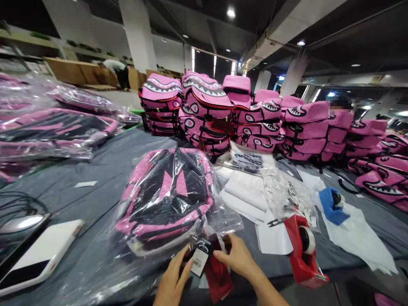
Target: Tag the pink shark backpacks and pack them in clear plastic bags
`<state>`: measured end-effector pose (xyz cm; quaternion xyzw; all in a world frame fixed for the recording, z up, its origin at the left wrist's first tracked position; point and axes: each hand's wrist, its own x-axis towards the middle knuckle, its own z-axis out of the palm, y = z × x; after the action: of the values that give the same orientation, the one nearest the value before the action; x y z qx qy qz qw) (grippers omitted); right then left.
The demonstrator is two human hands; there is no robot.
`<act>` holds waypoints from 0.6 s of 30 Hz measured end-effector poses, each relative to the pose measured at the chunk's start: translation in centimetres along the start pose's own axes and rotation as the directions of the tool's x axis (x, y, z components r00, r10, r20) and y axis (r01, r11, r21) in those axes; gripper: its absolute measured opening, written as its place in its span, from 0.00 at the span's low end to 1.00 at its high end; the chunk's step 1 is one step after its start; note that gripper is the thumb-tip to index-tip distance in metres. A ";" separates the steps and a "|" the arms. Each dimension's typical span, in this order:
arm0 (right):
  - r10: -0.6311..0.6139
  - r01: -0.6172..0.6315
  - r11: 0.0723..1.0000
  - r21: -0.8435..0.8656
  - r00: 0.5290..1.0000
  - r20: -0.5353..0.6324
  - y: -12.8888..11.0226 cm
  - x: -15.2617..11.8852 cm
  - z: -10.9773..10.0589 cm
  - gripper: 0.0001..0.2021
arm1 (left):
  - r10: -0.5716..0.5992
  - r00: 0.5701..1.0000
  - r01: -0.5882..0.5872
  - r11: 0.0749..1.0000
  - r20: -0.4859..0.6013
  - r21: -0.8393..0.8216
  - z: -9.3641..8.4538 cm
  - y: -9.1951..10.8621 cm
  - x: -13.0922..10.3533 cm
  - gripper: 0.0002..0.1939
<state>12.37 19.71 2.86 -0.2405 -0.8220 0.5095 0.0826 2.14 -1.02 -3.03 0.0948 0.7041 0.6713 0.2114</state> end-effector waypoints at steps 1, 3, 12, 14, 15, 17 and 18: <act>-0.008 0.007 0.996 0.087 1.000 0.008 -0.3 0.2 0.7 0.22 | -0.087 0.994 0.092 0.993 0.062 -0.076 1.2 0.8 0.9 0.37; 0.004 -0.018 0.935 0.353 0.999 0.038 -0.4 1.0 1.3 0.25 | -0.165 0.974 0.187 0.971 0.153 -0.147 2.7 2.0 2.3 0.38; 0.035 -0.143 0.799 0.585 0.981 0.192 0.2 2.8 2.2 0.23 | -0.313 0.844 0.475 0.813 0.437 -0.337 0.0 4.6 2.5 0.23; 0.016 -0.157 0.736 0.659 0.976 0.215 -0.4 2.8 3.0 0.25 | -0.345 0.834 0.504 0.792 0.430 -0.344 -0.5 5.2 2.7 0.23; 0.014 -0.193 0.686 0.702 0.967 0.253 -0.6 2.8 3.5 0.26 | -0.369 0.823 0.526 0.782 0.432 -0.335 -0.6 5.4 2.9 0.23; 0.030 -0.285 0.563 0.776 0.945 0.326 -0.8 2.6 4.6 0.27 | -0.408 0.809 0.552 0.776 0.423 -0.307 -0.8 5.6 3.2 0.25; 0.049 -0.322 0.512 0.796 0.936 0.347 -0.7 2.4 5.1 0.27 | -0.420 0.807 0.556 0.778 0.414 -0.294 -0.9 5.6 3.4 0.26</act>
<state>8.07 16.50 0.84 -0.1831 -0.4455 0.8762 0.0152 -2.08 0.04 1.97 -0.0297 0.5061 0.6963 0.5081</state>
